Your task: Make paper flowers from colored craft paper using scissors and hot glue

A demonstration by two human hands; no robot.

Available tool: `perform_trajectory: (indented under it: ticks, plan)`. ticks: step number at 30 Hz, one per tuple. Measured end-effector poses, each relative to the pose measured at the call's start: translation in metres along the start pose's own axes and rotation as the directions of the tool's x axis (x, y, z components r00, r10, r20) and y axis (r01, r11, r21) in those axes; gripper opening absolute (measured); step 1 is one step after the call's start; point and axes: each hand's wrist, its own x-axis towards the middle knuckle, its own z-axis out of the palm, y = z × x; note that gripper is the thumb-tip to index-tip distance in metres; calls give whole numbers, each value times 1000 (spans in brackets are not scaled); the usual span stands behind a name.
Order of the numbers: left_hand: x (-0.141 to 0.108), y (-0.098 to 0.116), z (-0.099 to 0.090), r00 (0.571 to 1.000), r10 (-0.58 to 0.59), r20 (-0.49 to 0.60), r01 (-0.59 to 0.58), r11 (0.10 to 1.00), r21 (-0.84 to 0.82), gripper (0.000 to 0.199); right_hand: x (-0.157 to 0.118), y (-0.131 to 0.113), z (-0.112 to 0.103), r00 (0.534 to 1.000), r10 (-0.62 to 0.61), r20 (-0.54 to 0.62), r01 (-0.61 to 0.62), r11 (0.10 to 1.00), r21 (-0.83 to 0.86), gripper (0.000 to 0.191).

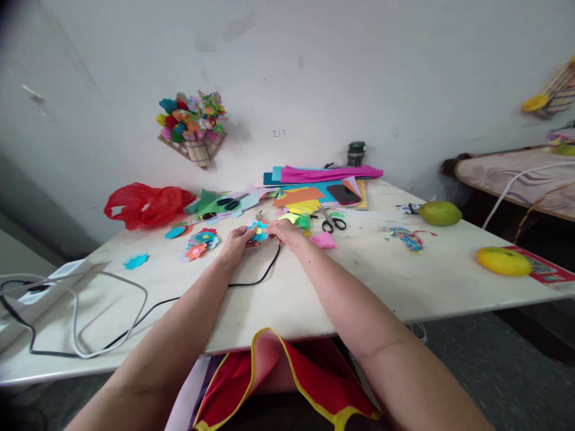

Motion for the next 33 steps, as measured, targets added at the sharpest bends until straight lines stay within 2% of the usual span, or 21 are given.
perform_trajectory:
  ticks: [6,13,19,26,33]
  plan:
    - [-2,2,2,1000,0,0,0,1000,7,40,1,0,0,1000,-2,-20,1,999,-43,18]
    - [-1,1,2,1000,7,4,-7,1000,17,39,3,2,0,999,5,-34,-7,998,-54,13]
    - [-3,2,2,1000,-2,7,2,1000,17,40,3,3,0,999,7,-35,-9,999,-37,13]
    - [-2,2,2,1000,4,-14,-4,1000,10,40,1,1,-2,1000,27,16,-27,999,35,12]
    - [-2,2,2,1000,-1,-3,1,1000,20,41,0,0,0,1000,10,-12,-11,999,-43,12]
